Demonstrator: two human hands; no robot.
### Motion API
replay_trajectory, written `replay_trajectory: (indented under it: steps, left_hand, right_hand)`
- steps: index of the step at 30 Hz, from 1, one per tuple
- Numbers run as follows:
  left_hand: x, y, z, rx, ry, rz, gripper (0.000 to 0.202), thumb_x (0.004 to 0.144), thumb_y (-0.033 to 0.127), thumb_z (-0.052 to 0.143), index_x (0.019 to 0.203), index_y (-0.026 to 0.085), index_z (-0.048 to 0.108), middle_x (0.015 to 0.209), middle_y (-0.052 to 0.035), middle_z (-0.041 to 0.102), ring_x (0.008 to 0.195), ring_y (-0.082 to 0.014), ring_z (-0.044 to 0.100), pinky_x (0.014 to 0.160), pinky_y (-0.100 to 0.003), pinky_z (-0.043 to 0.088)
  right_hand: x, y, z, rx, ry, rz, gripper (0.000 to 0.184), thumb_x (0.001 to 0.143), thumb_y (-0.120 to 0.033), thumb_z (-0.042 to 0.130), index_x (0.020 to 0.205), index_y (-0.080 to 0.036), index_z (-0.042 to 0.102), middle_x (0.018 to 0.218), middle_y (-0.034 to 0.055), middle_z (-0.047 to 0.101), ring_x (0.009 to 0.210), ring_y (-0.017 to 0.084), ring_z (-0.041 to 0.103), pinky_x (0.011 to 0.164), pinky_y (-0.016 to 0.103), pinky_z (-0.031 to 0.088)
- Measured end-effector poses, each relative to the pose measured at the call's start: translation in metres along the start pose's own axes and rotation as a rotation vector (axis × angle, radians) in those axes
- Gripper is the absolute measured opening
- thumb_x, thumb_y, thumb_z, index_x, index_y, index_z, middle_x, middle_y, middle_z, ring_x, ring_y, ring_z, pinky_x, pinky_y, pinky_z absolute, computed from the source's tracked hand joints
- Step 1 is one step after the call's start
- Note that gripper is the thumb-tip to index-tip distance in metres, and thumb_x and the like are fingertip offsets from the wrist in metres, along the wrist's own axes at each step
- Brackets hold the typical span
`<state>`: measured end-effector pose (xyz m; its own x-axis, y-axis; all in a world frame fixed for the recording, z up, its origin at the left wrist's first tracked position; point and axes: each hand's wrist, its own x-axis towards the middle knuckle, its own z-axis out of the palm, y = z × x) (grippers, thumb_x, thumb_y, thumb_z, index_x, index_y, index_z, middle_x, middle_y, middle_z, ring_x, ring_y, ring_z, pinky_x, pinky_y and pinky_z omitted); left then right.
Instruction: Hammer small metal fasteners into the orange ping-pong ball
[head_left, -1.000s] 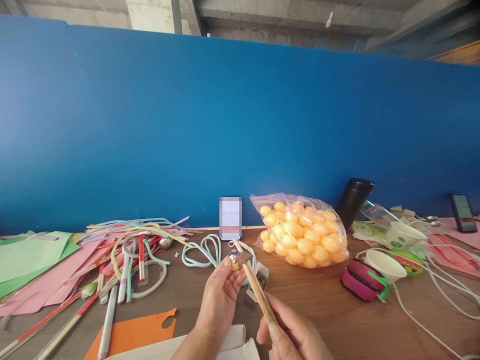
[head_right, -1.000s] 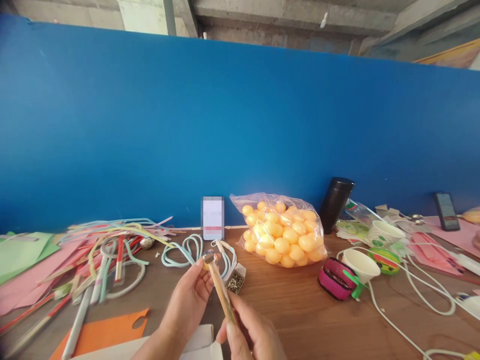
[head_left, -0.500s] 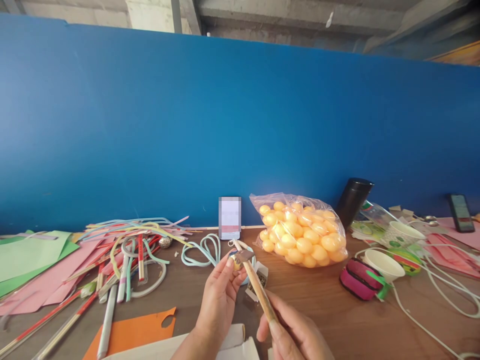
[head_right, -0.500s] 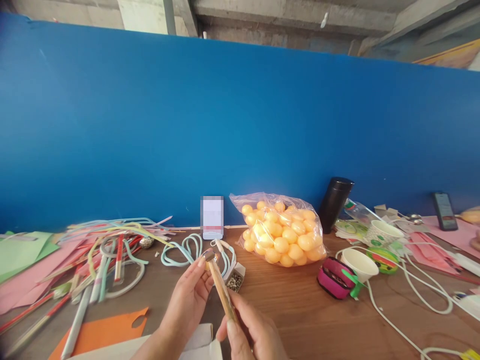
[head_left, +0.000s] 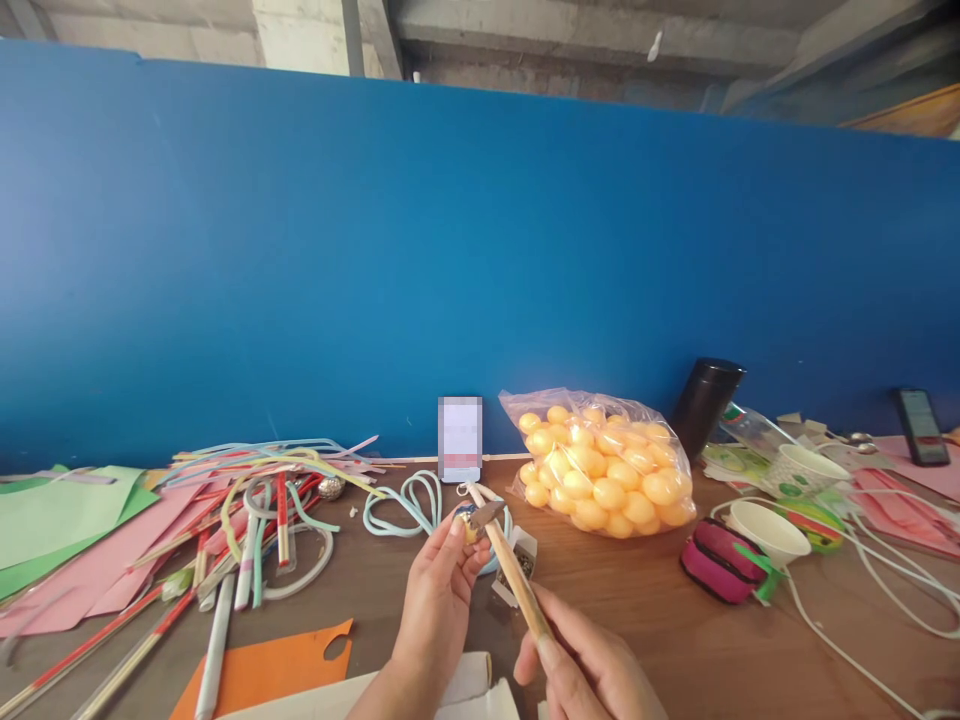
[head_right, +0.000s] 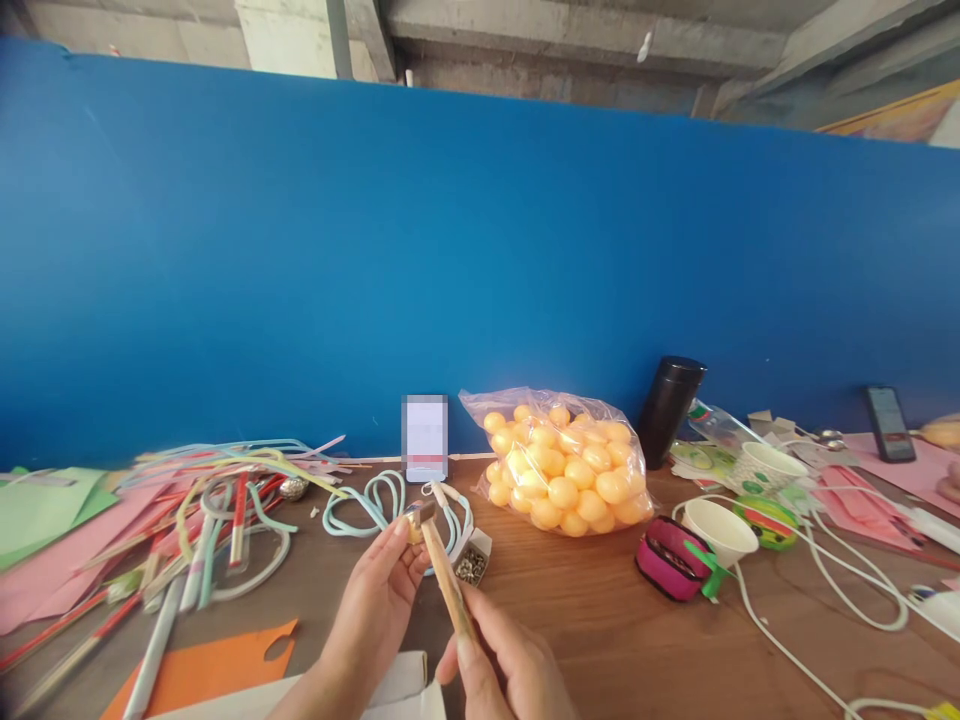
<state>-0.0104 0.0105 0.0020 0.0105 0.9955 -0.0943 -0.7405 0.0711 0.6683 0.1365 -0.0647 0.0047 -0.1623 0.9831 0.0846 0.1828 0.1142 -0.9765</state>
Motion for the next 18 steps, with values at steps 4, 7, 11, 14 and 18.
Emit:
replay_trajectory:
  steps: [4,7,11,14,18]
  left_hand:
    - [0.0,-0.001,-0.002,-0.003,-0.024,0.005,0.025,0.08,0.029,0.07,0.097,0.011,0.071,0.092,-0.0093,0.071,0.076,-0.0142,0.065,0.074,-0.026,0.054]
    - [0.001,-0.003,-0.004,-0.021,0.021,0.009,0.023,0.079,0.028,0.071,0.095,0.012,0.07,0.088,-0.0081,0.071,0.075,-0.0139,0.065,0.073,-0.025,0.054]
    - [0.002,-0.004,-0.005,-0.028,0.018,0.005,0.025,0.078,0.027,0.072,0.098,0.012,0.07,0.087,-0.0081,0.071,0.072,-0.0131,0.064,0.07,-0.025,0.054]
    - [0.002,-0.004,-0.005,-0.021,0.035,0.013,0.023,0.078,0.026,0.073,0.096,0.012,0.069,0.088,-0.0086,0.071,0.073,-0.0133,0.064,0.071,-0.025,0.054]
    - [0.002,-0.004,-0.005,0.004,-0.005,0.016,0.028,0.082,0.027,0.069,0.105,0.012,0.067,0.095,-0.0092,0.07,0.076,-0.0128,0.064,0.073,-0.025,0.054]
  right_hand:
    - [0.001,0.005,0.0,-0.036,-0.022,-0.011,0.068,0.089,-0.065,0.039,0.135,-0.018,0.054,0.075,0.0067,0.066,0.039,0.008,0.041,0.035,0.02,0.034]
    - [0.002,0.01,0.0,-0.073,-0.024,-0.01,0.069,0.089,-0.066,0.038,0.134,-0.016,0.055,0.072,0.0068,0.066,0.04,0.009,0.042,0.037,0.021,0.036]
    - [0.003,0.013,0.0,-0.076,-0.017,0.016,0.072,0.088,-0.068,0.037,0.135,-0.017,0.054,0.073,0.0069,0.065,0.041,0.009,0.039,0.038,0.021,0.035]
    - [0.003,0.011,0.0,-0.067,-0.042,0.028,0.074,0.087,-0.07,0.037,0.135,-0.017,0.055,0.072,0.0066,0.065,0.042,0.009,0.039,0.038,0.021,0.034]
    - [0.004,0.009,0.0,-0.074,-0.027,0.022,0.073,0.087,-0.069,0.038,0.134,-0.017,0.055,0.071,0.0059,0.063,0.042,0.009,0.037,0.038,0.021,0.033]
